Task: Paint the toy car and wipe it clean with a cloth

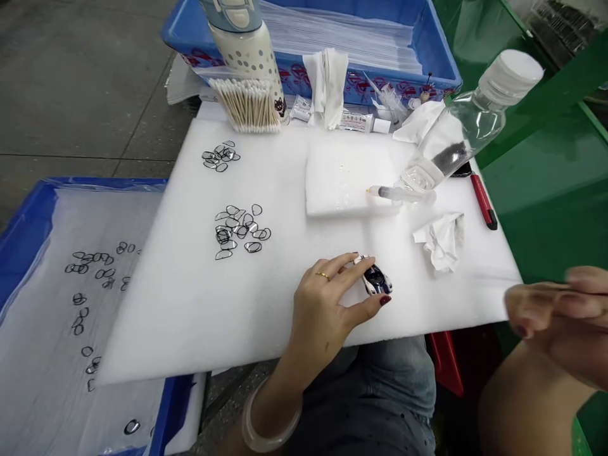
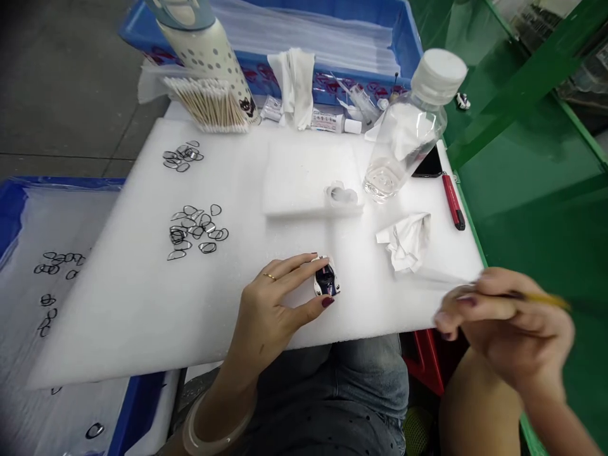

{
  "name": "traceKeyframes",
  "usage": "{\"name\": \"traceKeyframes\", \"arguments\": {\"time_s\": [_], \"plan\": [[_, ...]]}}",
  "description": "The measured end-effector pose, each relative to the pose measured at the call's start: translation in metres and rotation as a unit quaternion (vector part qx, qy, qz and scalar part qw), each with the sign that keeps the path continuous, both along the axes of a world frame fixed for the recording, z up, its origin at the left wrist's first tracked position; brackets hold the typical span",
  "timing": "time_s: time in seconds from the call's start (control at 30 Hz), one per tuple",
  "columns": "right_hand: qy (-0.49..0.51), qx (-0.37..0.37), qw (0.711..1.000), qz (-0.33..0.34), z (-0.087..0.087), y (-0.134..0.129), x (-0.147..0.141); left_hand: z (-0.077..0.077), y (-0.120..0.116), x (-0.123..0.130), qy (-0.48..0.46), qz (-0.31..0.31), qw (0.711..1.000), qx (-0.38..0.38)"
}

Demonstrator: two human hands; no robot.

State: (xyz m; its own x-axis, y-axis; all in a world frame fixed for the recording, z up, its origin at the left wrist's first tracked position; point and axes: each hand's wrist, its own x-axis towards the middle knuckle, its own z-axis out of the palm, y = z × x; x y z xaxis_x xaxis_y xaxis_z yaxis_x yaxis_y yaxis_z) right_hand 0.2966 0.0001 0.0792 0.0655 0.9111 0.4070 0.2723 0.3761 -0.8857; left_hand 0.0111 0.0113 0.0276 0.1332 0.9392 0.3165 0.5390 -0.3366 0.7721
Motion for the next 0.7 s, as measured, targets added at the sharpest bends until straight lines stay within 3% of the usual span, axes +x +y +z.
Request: {"name": "traceKeyframes", "arguments": {"time_s": [0.07,0.23,0.33,0.4,0.5,0.57,0.7], "plan": [[0.039,0.032,0.998,0.026,-0.004,0.001,-0.03,0.0,0.0,0.0,-0.001,-0.001,1.0,0.001],[0.014,-0.074,0.997,0.032,-0.012,0.014,-0.065,0.001,-0.001,0.001,-0.005,0.003,1.0,-0.001],[-0.116,-0.113,0.985,0.053,-0.017,0.019,-0.067,0.0,0.0,0.001,-0.002,0.006,1.0,0.004],[-0.188,-0.099,0.976,0.039,-0.019,0.019,-0.07,0.001,0.0,0.001,0.0,0.005,1.0,0.007],[-0.086,-0.011,0.996,0.002,-0.019,0.016,-0.081,0.001,0.0,0.0,0.005,0.003,1.0,0.004],[0.006,0.02,0.999,0.033,-0.019,0.014,-0.09,0.002,0.0,0.0,0.008,0.002,1.0,0.003],[0.013,-0.034,0.995,0.092,-0.022,0.015,-0.1,0.001,0.0,0.0,0.015,0.004,1.0,0.004]]}}
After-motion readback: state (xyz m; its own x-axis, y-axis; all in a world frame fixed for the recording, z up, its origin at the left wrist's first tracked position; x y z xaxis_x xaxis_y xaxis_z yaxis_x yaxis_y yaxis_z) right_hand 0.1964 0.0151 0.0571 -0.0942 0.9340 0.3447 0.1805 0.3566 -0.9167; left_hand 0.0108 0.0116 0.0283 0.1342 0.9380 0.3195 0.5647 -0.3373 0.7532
